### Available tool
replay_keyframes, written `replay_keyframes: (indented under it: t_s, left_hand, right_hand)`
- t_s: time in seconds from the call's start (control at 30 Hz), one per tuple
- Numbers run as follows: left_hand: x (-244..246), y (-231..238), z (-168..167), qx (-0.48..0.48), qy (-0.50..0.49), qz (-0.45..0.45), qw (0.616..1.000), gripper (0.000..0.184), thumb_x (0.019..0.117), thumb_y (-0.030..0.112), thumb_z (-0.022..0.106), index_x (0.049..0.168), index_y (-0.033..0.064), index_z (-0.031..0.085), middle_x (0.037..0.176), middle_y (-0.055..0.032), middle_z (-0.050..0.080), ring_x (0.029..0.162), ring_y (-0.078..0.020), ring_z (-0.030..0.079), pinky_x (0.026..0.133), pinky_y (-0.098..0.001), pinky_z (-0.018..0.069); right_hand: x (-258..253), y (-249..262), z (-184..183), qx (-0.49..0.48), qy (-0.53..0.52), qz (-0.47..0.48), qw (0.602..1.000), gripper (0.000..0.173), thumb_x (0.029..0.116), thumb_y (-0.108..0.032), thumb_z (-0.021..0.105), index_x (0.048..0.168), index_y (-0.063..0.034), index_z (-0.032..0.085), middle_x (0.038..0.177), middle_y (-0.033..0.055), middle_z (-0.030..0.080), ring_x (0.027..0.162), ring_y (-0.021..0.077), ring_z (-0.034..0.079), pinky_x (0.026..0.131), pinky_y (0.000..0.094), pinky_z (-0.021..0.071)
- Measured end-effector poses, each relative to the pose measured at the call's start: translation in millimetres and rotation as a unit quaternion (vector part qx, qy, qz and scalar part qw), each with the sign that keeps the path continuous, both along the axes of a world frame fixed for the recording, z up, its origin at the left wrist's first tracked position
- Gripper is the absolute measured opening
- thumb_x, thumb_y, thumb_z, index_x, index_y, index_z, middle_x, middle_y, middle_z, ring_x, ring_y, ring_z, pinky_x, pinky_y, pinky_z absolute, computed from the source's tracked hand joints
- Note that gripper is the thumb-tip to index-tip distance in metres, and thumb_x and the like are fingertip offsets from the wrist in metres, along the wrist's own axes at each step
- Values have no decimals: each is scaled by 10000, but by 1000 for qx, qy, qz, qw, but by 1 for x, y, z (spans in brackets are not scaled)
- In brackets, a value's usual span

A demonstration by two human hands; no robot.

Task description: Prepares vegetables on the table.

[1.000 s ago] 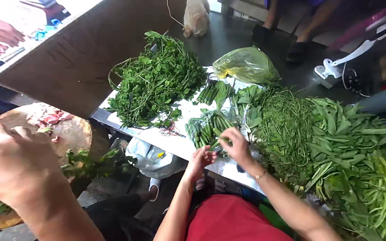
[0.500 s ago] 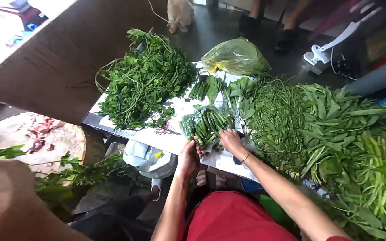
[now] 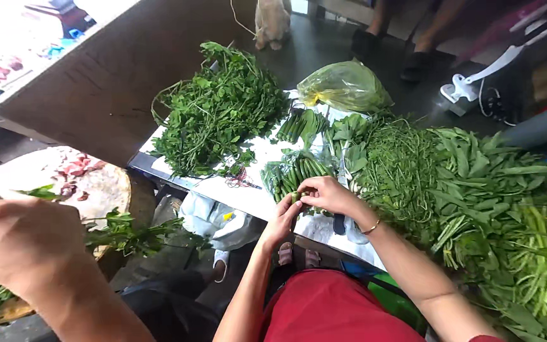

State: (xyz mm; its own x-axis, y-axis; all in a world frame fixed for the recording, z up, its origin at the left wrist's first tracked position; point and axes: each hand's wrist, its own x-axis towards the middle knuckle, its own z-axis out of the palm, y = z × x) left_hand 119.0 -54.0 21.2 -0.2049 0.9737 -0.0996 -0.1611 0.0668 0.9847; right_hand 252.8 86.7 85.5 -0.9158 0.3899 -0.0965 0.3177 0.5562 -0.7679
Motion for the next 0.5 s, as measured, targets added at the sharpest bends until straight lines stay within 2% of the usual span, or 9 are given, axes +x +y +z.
replay_keyframes:
  t_s: [0.1,0.17,0.23,0.27,0.33,0.4,0.5]
  left_hand:
    - [0,-1,-4,17,-22,-10,1000,274,1072,99,378,1239,-37,548,1032,-64,714,963,-148,707,917,-354,585]
    - [1,-3,-6,4,-28,3,1000,266,1076,96,377,1239,-34,543,985,-58,703,910,-149,707,880,-345,595]
    - [-1,-5,-11,-13,-51,51,997,275,1074,81,374,1253,-44,542,970,-74,699,882,-163,704,863,-352,598]
    - [-4,-7,-13,-20,-76,86,993,276,1073,74,362,1257,-42,533,971,-84,699,880,-176,705,865,-365,598]
    - [-9,-11,-14,-25,-118,163,979,259,1076,58,351,1246,-28,526,958,-97,702,868,-203,710,848,-387,602]
    - [-18,-15,-15,-22,-130,214,968,258,1078,51,353,1256,-29,521,966,-116,708,870,-224,720,831,-403,611]
    - [-27,-22,-13,-17,-144,251,957,254,1073,50,357,1271,-17,501,979,-128,710,880,-243,729,818,-409,617]
  right_hand:
    - [-5,5,-4,-59,8,-11,998,192,964,-142,711,1099,-6,721,980,131,730,846,178,704,839,370,582]
    - [-4,15,-11,-101,18,0,995,226,968,-150,713,1143,-7,713,1012,134,730,877,186,712,855,382,590]
    - [2,31,-23,-60,6,-18,998,218,972,-181,705,1126,-28,726,1012,134,735,876,231,721,838,447,602]
    - [5,37,-29,-10,-29,-43,999,187,964,-184,715,1077,-38,740,988,145,738,862,276,721,824,501,598]
    - [6,34,-39,56,-163,-74,982,154,947,-124,716,1014,14,733,989,229,715,920,406,697,845,618,552]
    - [-1,23,-58,82,-294,-79,949,159,953,-69,648,1038,58,696,1076,269,688,1044,454,668,884,645,527]
    - [-4,7,-93,92,-357,-98,924,219,988,7,521,1133,73,672,1189,284,666,1147,461,640,910,634,520]
